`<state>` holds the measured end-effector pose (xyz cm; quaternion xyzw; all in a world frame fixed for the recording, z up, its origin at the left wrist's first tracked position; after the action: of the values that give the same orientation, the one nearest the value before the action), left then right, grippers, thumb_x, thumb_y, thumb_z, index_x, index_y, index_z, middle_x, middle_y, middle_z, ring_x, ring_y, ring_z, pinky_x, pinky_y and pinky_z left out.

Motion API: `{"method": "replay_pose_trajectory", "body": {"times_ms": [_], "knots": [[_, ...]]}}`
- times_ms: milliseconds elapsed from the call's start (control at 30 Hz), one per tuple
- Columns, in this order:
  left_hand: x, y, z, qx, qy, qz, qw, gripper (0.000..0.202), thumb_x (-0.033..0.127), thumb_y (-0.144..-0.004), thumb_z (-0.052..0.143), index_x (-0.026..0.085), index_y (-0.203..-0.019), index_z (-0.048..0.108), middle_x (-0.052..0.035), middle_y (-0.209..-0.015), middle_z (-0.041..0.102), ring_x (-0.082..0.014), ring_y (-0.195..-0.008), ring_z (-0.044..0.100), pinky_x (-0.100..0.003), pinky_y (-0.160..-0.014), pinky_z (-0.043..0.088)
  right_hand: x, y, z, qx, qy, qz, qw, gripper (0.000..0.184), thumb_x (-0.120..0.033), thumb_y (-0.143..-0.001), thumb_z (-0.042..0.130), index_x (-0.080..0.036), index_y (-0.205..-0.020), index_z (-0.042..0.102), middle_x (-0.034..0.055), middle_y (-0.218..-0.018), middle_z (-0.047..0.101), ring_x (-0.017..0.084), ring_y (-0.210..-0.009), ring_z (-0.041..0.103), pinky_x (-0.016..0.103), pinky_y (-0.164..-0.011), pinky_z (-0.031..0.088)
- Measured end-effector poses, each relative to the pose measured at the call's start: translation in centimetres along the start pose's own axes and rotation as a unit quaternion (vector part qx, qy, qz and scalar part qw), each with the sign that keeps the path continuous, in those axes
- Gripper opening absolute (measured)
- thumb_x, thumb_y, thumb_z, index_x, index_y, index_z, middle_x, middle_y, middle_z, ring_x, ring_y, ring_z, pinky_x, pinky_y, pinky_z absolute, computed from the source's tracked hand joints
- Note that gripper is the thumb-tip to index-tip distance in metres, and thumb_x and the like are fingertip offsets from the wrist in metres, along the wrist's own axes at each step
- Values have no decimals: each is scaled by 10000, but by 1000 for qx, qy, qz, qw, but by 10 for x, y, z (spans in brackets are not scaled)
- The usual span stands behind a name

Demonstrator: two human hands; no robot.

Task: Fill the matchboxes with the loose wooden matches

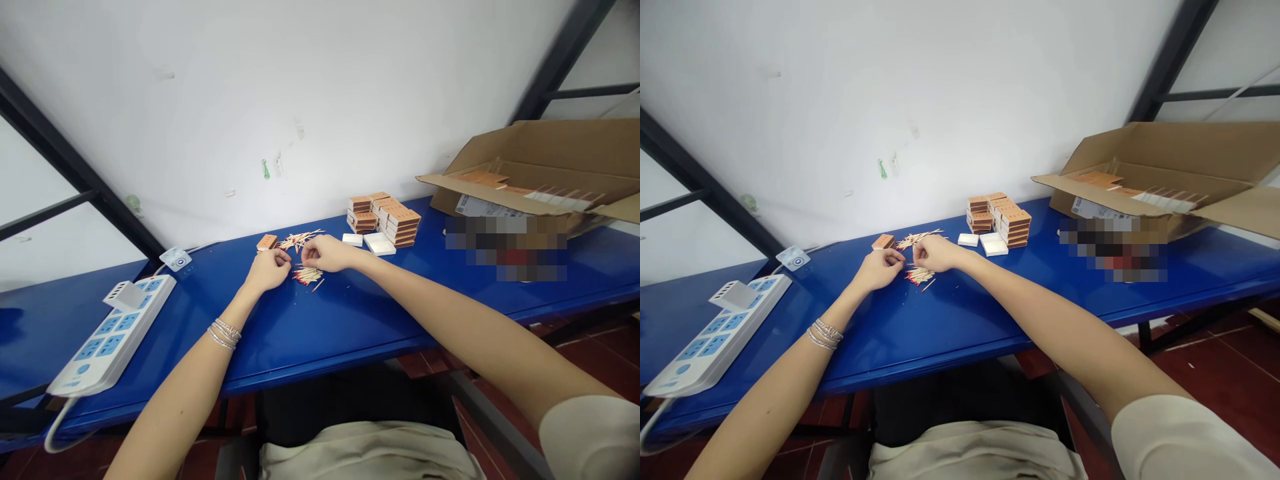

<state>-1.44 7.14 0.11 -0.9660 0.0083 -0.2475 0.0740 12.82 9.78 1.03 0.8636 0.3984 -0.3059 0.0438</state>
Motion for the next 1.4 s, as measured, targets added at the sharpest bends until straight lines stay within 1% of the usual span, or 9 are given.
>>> {"method": "replay_pose_trajectory", "body": {"times_ms": [100, 233, 333, 467, 567, 833, 1067, 1300, 1400], "knots": [[0, 0, 0, -1, -2, -2, 1000, 170, 202, -711, 600, 194, -853, 693, -17, -782, 725, -160, -702, 654, -270, -744, 518, 11, -3, -6, 14, 29, 20, 999, 124, -167, -752, 632, -150, -821, 734, 46, -804, 738, 142, -728, 641, 225, -671, 438], [-1, 0, 1, -6, 1, -1, 1000, 163, 206, -710, 600, 198, -843, 693, -18, -774, 722, -160, -701, 655, -263, -723, 517, 44, -1, -33, 122, 156, 126, 972, 204, -191, -798, 598, -152, -935, 744, 99, -982, 743, 227, -943, 641, 351, -886, 401], [-1, 0, 2, -8, 7, 1, 1000, 170, 201, -707, 598, 194, -845, 697, -24, -782, 720, -164, -705, 657, -266, -720, 519, 67, -1, -39, 127, 189, 179, 957, 233, -231, -815, 608, -155, -994, 737, 120, -1082, 721, 273, -1066, 598, 427, -981, 335], [0, 1, 1, -6, 2, -2, 1000, 172, 195, -703, 602, 186, -845, 698, -31, -782, 718, -161, -694, 653, -266, -725, 521, 78, -4, -33, 111, 204, 212, 949, 207, -260, -829, 602, -169, -956, 737, 108, -1058, 724, 271, -1055, 596, 446, -988, 307], [0, 1, 1, -8, 1, -2, 1000, 171, 190, -706, 601, 182, -849, 694, -32, -777, 717, -159, -695, 651, -258, -714, 515, 78, -7, -30, 116, 218, 221, 943, 218, -173, -840, 543, -153, -943, 734, 124, -1049, 720, 274, -1043, 599, 452, -983, 292], [0, -1, 2, -9, 3, 0, 1000, 156, 181, -715, 594, 188, -840, 687, -18, -766, 722, -164, -728, 661, -267, -759, 513, 80, -10, -27, 96, 261, 222, 935, 246, -169, -837, 525, -120, -976, 722, 183, -1046, 697, 321, -1056, 581, 453, -949, 299], [-1, -1, 2, -10, 6, -2, 1000, 166, 185, -719, 595, 186, -857, 688, -17, -782, 728, -165, -738, 667, -266, -762, 511, 61, -3, -40, 195, 312, 180, 912, 323, -172, -867, 431, -41, -1021, 683, 252, -1114, 631, 356, -1096, 534, 470, -930, 307], [-2, -1, 3, -17, 3, -4, 1000, 174, 179, -721, 583, 184, -862, 685, -14, -766, 724, -158, -706, 659, -262, -732, 503, 52, 1, -50, 226, 250, 174, 925, 318, -179, -890, 404, -83, -982, 693, 202, -1083, 671, 320, -1054, 576, 442, -908, 347], [-2, -1, 2, -13, -2, -8, 1000, 172, 181, -717, 585, 185, -856, 685, -12, -751, 722, -158, -696, 655, -260, -722, 499, 38, 0, -42, 184, 190, 124, 956, 255, -199, -858, 478, -124, -924, 713, 136, -986, 716, 256, -957, 619, 355, -842, 395]]}}
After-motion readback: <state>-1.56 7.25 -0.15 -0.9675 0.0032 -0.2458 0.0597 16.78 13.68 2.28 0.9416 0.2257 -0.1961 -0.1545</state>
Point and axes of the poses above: each hand's wrist, its own y-axis away from the middle knuckle, its own z-axis out of the palm, x = y × z, the point moved 6 cm from there along -y, towards the middle knuckle
